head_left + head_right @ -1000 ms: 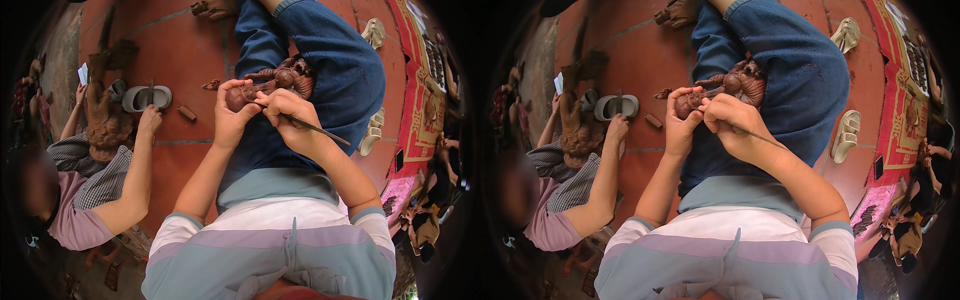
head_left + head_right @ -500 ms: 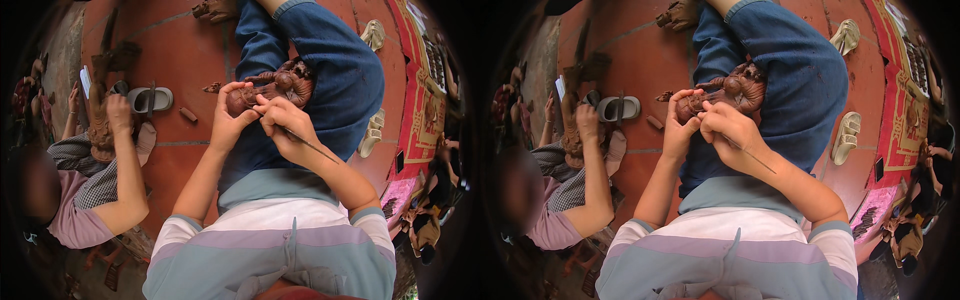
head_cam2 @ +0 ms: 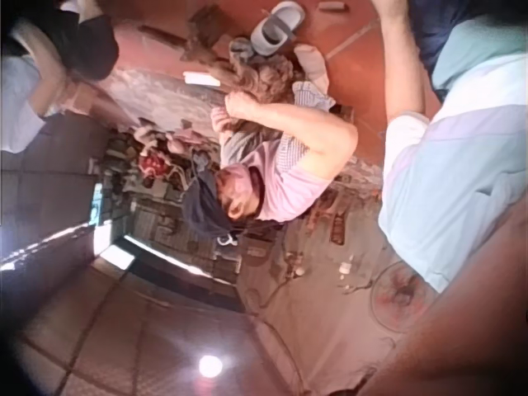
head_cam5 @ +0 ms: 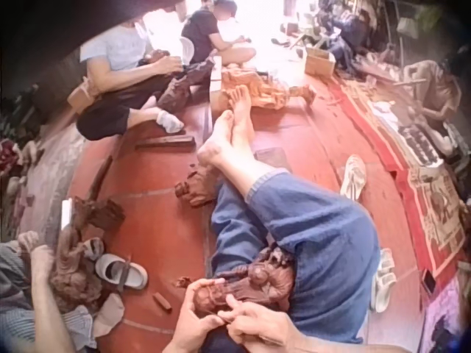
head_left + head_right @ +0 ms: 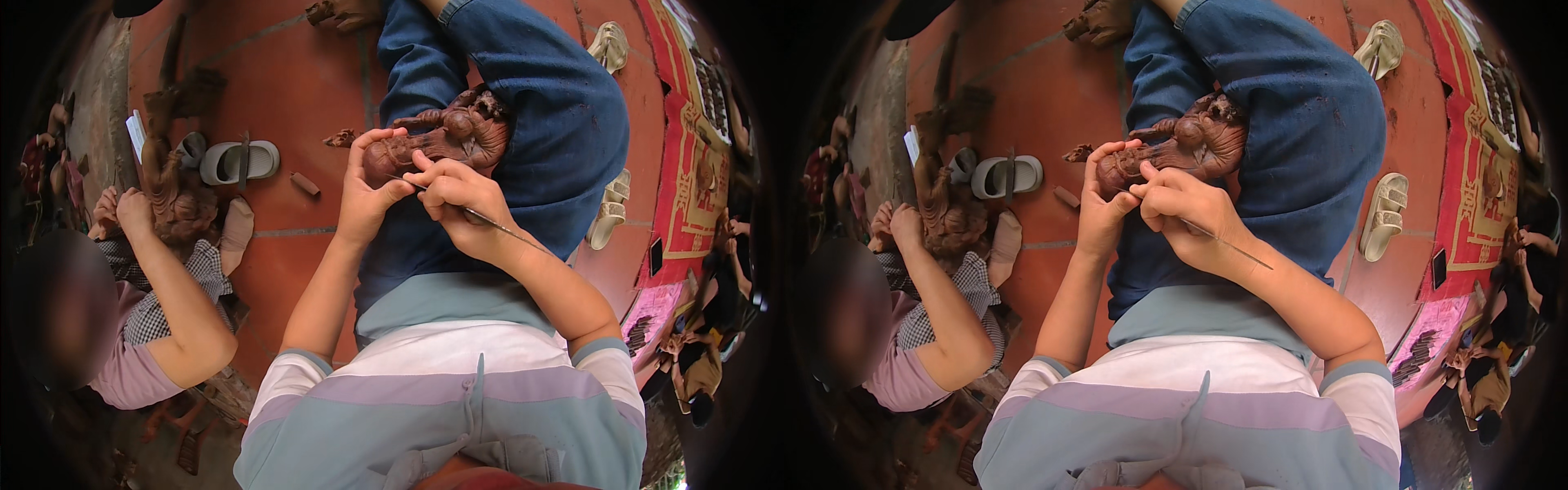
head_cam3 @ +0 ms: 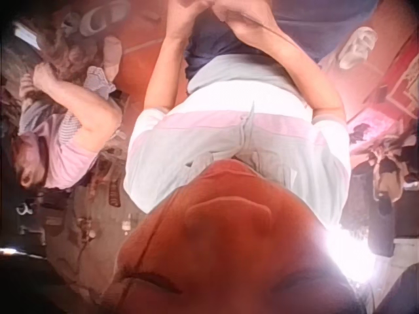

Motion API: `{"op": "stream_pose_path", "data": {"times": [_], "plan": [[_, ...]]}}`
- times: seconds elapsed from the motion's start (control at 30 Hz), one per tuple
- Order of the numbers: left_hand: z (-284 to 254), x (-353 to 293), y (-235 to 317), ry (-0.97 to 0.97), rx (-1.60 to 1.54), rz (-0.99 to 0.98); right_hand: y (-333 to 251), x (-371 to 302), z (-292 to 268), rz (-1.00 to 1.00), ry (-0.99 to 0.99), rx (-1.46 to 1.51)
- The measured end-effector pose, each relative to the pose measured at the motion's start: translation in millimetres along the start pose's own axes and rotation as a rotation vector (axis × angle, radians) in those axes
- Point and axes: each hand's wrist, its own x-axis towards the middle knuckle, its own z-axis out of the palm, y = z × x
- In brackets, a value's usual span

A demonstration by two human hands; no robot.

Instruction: The person carves a small wooden object using a knife, holding the object in their left hand and shaping it with the tool in their right hand. The person occasionally rotates the object to access different sides.

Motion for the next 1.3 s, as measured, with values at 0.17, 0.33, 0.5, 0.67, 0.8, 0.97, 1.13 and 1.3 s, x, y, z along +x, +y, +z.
{"op": "stream_pose_path", "data": {"times": [0.17, 0.33, 0.5, 0.67, 0.8, 0.97, 1.13, 1.3], "plan": [[7, 2, -7, 0.085, -0.044, 0.032, -9, 8, -8, 0.022, -0.027, -0.085], [-2, -3, 4, -0.053, -0.007, -0.045, -16, -1, 3, 0.082, -0.067, -0.077], [8, 1, -6, 0.037, -0.077, 0.046, -7, 6, -5, 0.011, -0.018, -0.039], [4, 1, 1, -0.017, -0.016, 0.019, -13, 2, 0, 0.005, 0.008, -0.049], [8, -1, 1, 0.044, -0.008, 0.017, 4, 1, -6, 0.022, -0.001, 0.032], [4, 1, 0, 0.050, 0.102, -0.016, -1, -4, 0, -0.043, 0.063, -0.065], [-2, 2, 5, -0.026, 0.032, -0.013, 13, -13, 4, -0.044, 0.045, 0.013], [10, 2, -4, 0.094, 0.039, 0.019, 10, -12, 0, -0.059, 0.076, -0.014]]}}
